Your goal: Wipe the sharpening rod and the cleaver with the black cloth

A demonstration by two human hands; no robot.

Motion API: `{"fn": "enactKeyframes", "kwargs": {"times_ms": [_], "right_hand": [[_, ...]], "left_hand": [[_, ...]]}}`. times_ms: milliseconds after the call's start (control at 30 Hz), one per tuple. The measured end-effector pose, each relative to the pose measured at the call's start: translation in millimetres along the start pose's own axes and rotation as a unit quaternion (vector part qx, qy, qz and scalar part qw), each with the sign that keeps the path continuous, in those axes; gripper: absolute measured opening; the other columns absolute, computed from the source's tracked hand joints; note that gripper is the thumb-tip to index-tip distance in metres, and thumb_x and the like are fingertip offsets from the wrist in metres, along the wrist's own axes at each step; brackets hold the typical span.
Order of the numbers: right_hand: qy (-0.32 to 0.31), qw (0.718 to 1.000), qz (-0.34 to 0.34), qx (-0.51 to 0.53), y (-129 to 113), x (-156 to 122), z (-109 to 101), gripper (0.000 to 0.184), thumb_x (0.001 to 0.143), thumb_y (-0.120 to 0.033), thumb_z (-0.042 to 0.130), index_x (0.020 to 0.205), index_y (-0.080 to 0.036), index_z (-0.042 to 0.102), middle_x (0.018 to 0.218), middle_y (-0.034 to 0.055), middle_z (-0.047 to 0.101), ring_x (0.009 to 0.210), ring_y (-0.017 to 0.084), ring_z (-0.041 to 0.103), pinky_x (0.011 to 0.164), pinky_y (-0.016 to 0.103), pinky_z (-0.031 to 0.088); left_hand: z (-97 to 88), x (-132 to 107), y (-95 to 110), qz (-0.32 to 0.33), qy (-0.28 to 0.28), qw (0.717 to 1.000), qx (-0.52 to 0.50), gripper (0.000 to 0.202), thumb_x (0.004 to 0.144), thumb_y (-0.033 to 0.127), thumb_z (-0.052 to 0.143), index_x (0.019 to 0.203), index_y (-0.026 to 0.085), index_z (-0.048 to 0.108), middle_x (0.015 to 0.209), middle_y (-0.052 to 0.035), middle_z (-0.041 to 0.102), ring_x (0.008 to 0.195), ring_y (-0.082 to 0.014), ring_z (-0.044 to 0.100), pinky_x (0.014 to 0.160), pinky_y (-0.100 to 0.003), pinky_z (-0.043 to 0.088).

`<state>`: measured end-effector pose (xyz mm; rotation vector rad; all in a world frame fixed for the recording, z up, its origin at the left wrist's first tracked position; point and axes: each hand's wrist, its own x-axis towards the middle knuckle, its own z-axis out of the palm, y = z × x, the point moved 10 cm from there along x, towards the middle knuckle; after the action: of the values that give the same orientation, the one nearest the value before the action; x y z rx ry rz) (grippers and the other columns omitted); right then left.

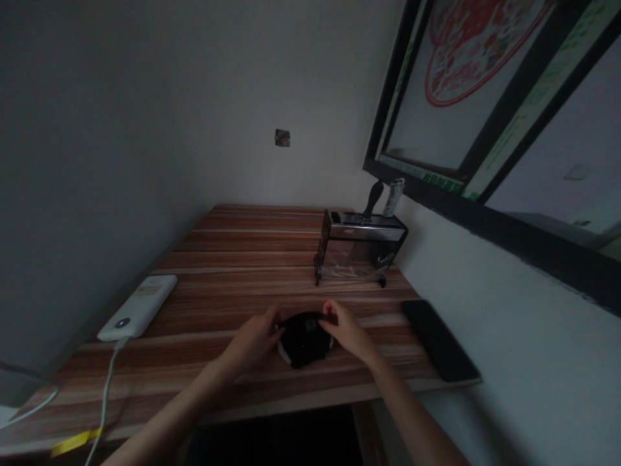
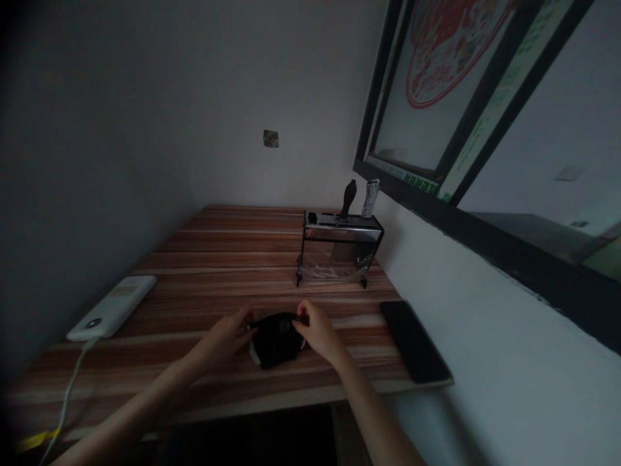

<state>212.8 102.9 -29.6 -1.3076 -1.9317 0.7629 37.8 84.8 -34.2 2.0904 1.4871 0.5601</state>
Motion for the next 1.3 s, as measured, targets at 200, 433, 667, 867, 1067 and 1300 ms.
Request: {"fn": "enactKeyframes", "kwargs": {"times_ms": [200,433,667,867,1067,1300], "right_hand": [[0.086,0.996,0.018,0.028,40.8,-5.6,-56.7,0.019,0.076,-0.027,0.051,0.094,-0.021,0.047,0.09,0.0018,0.059,0.08,0.015,0.059,0.072,0.028,0.047],[0.209,0.975,0.073,-0.036,91.7,-26.8,-122.1,0.027,0.075,-0.034,0.05,0.099,-0.02,0.05,0.096,0.0073,0.062,0.089,0.022,0.06,0.081,0.037,0.046],[0.23,0.96,0.11,-0.115,103.6,-37.6,-125.8,0.028,0.076,-0.034,0.048,0.101,-0.02,0.052,0.08,0.0054,0.063,0.073,0.024,0.062,0.069,0.038,0.048],[0.227,0.949,0.074,-0.204,86.8,-38.6,-128.9,0.03,0.08,-0.031,0.043,0.106,-0.019,0.05,0.096,0.0102,0.063,0.087,0.025,0.061,0.078,0.04,0.047],[0.257,0.921,0.084,-0.28,41.7,-43.9,-144.1,0.027,0.084,-0.036,0.039,0.101,-0.021,0.054,0.098,0.0116,0.06,0.09,0.028,0.058,0.076,0.041,0.045],[0.095,0.994,-0.022,0.04,-52.8,19.3,-33.5,0.023,0.083,-0.04,0.047,0.085,-0.021,0.059,0.081,0.006,0.065,0.075,0.02,0.059,0.067,0.03,0.045]], "left_hand": [[22.7,50.8,46.8,0.077,0.001,0.993,-0.086,0.012,0.079,0.014,0.05,0.089,0.02,0.047,0.087,-0.0029,0.062,0.079,-0.0159,0.06,0.07,-0.024,0.045],[69.3,102.0,95.6,0.129,0.0,0.986,-0.106,0.016,0.08,0.011,0.047,0.095,0.019,0.049,0.084,-0.0028,0.062,0.08,-0.016,0.06,0.073,-0.025,0.046],[80.5,104.3,106.2,0.148,0.026,0.985,-0.081,0.02,0.079,0.009,0.046,0.094,0.019,0.053,0.1,-0.0078,0.059,0.099,-0.0213,0.053,0.089,-0.033,0.039],[61.4,95.6,96.3,0.142,0.036,0.984,-0.106,0.021,0.077,0.009,0.048,0.094,0.019,0.057,0.102,-0.0077,0.059,0.099,-0.0223,0.053,0.091,-0.034,0.038],[21.5,80.4,47.7,0.105,0.055,0.975,-0.19,0.014,0.079,0.018,0.048,0.083,0.019,0.061,0.078,-0.0028,0.064,0.076,-0.0178,0.059,0.073,-0.026,0.043],[-19.5,69.9,-25.4,0.001,0.163,0.925,-0.342,0.035,0.083,0.045,0.038,0.065,0.017,0.047,0.054,0.0032,0.048,0.052,-0.0114,0.049,0.05,-0.02,0.038]]}}
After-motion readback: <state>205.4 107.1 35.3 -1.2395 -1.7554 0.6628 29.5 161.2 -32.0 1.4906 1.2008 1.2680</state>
